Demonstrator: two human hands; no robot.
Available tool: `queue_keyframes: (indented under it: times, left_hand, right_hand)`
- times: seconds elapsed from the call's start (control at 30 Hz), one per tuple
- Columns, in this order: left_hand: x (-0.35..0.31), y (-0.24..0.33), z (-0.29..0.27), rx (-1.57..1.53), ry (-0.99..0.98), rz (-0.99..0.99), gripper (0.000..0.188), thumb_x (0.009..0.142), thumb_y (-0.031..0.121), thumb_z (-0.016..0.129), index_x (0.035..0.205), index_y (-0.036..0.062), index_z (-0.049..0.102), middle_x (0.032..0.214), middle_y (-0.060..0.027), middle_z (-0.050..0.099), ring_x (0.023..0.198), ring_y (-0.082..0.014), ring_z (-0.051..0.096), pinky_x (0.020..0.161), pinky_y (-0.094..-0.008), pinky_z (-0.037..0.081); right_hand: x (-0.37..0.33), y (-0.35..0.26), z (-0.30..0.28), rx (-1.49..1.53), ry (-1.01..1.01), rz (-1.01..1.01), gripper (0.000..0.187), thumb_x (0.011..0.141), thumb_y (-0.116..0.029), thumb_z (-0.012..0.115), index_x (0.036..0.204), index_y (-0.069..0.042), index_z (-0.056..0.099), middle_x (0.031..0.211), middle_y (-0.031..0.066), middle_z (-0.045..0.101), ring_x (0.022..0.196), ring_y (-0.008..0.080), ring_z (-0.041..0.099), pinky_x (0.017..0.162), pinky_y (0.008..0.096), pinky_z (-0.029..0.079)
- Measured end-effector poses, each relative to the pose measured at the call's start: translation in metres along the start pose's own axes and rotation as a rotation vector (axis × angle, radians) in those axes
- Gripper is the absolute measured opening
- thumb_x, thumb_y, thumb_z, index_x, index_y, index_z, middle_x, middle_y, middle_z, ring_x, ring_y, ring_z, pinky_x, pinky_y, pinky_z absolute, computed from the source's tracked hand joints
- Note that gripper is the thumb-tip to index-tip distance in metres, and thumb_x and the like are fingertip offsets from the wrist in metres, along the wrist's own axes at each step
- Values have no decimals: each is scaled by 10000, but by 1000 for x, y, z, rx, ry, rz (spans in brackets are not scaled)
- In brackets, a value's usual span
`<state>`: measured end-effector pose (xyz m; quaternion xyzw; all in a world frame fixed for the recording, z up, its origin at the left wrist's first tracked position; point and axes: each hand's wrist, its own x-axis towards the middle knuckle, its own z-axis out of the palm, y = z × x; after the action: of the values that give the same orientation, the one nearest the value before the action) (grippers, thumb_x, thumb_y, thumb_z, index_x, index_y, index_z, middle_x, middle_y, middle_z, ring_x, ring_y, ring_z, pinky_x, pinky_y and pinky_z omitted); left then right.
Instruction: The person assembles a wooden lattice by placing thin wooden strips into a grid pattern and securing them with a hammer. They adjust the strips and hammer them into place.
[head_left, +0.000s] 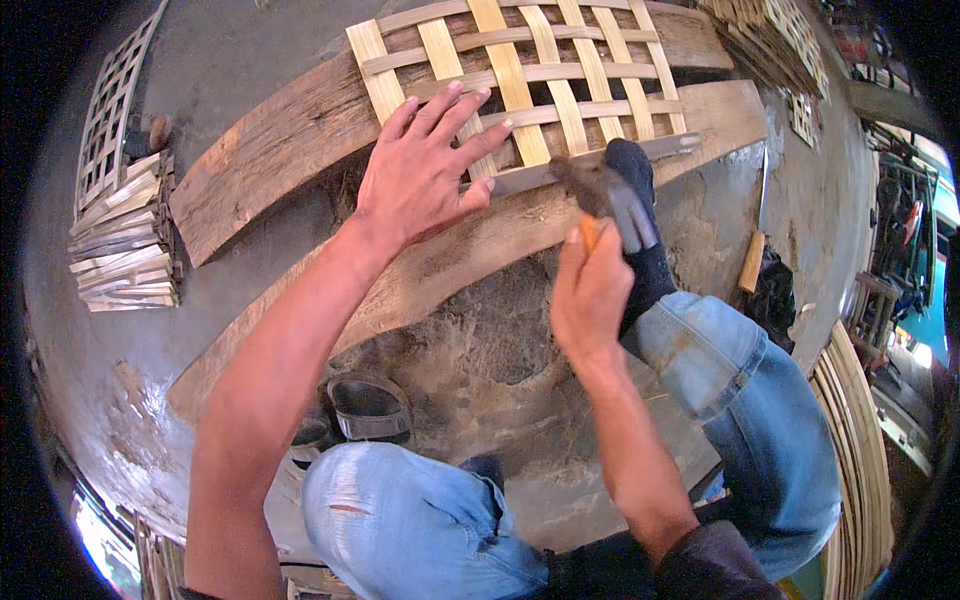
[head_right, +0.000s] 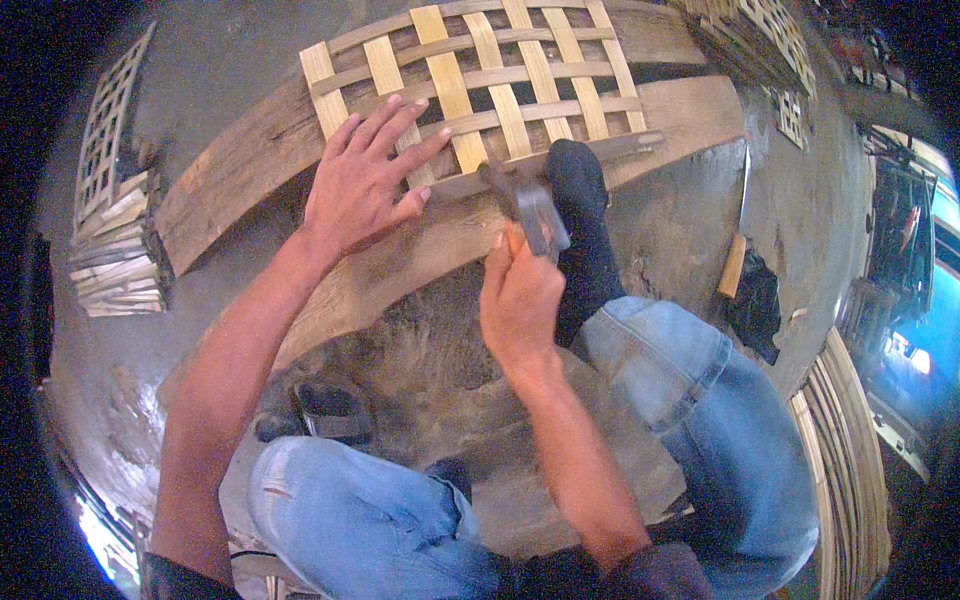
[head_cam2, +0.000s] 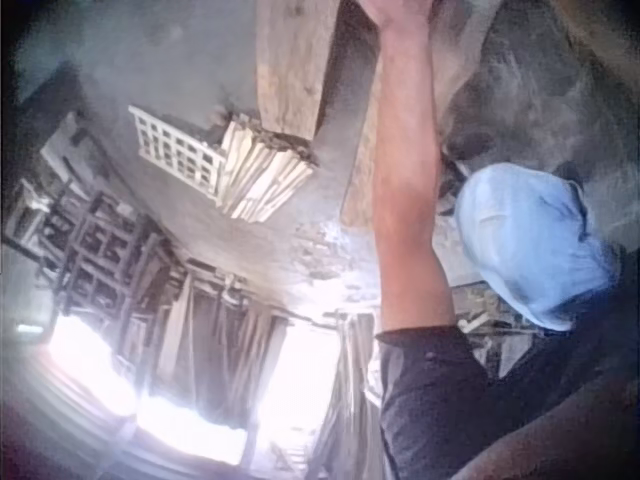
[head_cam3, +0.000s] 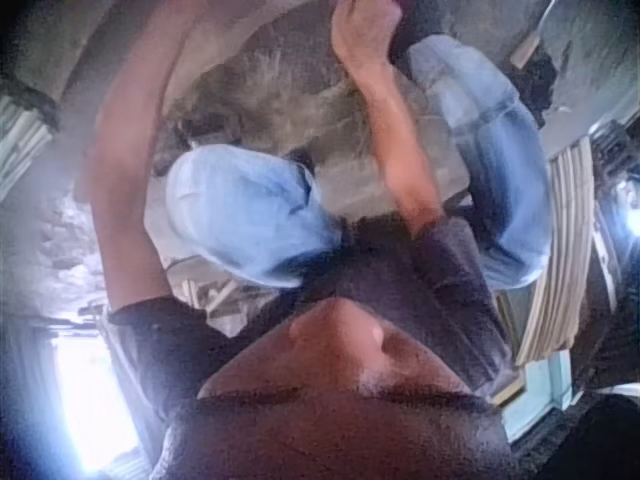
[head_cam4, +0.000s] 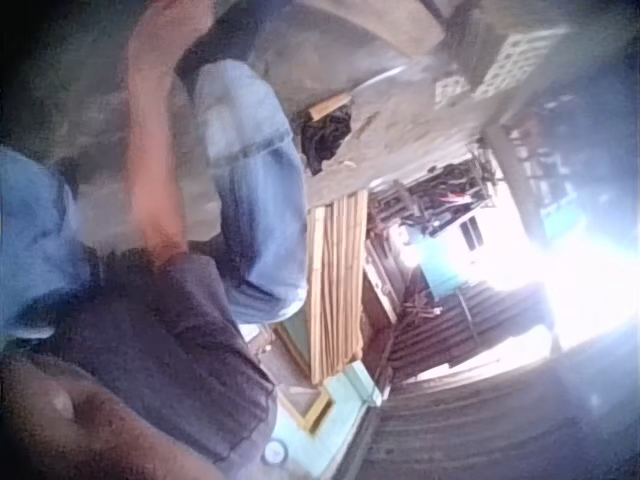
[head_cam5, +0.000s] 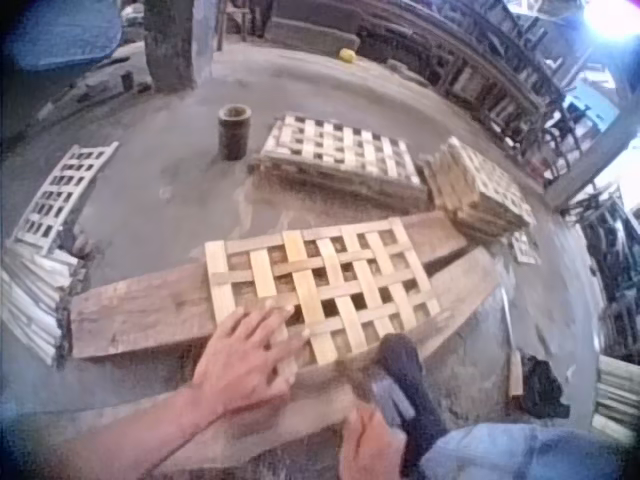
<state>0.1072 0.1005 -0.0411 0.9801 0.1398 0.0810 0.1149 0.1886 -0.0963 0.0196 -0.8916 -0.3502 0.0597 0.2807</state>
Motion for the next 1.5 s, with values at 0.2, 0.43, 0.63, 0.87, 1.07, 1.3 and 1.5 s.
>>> queue_keyframes:
  times: [0.2, 0.43, 0.63, 0.87, 1.07, 1.3, 1.5]
  left_hand:
    - [2, -4, 2, 6, 65, 12, 563, 873, 451, 564, 1412, 302, 508, 1510, -42, 405, 1425, -242, 336, 1163, -477, 278]
    - [2, -3, 1, 16, 80, 8, 550, 879, 478, 558, 1400, 309, 522, 1486, -38, 437, 1411, -239, 358, 1160, -471, 282]
    - [-1, -4, 4, -9, 52, 2, 561, 868, 464, 571, 1404, 308, 519, 1493, -34, 430, 1413, -236, 354, 1163, -474, 279]
    - [0, -5, 0, 22, 32, 2, 642, 839, 454, 553, 1459, 328, 450, 1540, -44, 370, 1427, -279, 331, 1162, -501, 275]
    - [0, -7, 6, 14, 36, 10, 634, 847, 459, 540, 1461, 333, 447, 1540, -44, 369, 1427, -282, 332, 1167, -507, 265]
    - [0, -2, 1, 17, 10, 8, 654, 836, 461, 545, 1469, 340, 432, 1557, -31, 344, 1440, -274, 311, 1173, -509, 257]
    - [1, -3, 1, 64, -27, -3, 630, 876, 460, 569, 1476, 353, 414, 1567, -21, 329, 1448, -263, 297, 1167, -499, 265]
  right_hand:
    - [6, -8, -7, -37, 7, -20, 233, 999, -172, 501, 1095, 28, 572, 788, 221, 624, 777, 462, 633, 671, 499, 486]
    - [-3, -2, -7, 6, -32, 40, 228, 971, -116, 534, 1100, 62, 593, 896, 245, 640, 806, 447, 634, 705, 483, 497]
    - [-6, -20, -18, 60, -1, 76, 193, 959, -96, 549, 1092, 40, 583, 941, 241, 626, 835, 452, 626, 701, 473, 507]
    - [-1, -29, -23, 42, -44, 4, 191, 962, -110, 555, 1078, 38, 589, 970, 250, 630, 837, 433, 632, 706, 478, 512]
    - [3, -20, -15, -53, -126, -26, 203, 971, -129, 554, 1067, 39, 614, 958, 240, 655, 847, 409, 650, 726, 471, 516]
    - [-7, 6, 0, -151, -207, -26, 287, 875, -66, 607, 1151, -4, 559, 975, 184, 609, 796, 390, 624, 778, 448, 520]
    - [-36, -30, 7, 72, -224, -96, 294, 889, -62, 605, 1163, -9, 514, 1009, 197, 595, 889, 400, 613, 717, 460, 503]
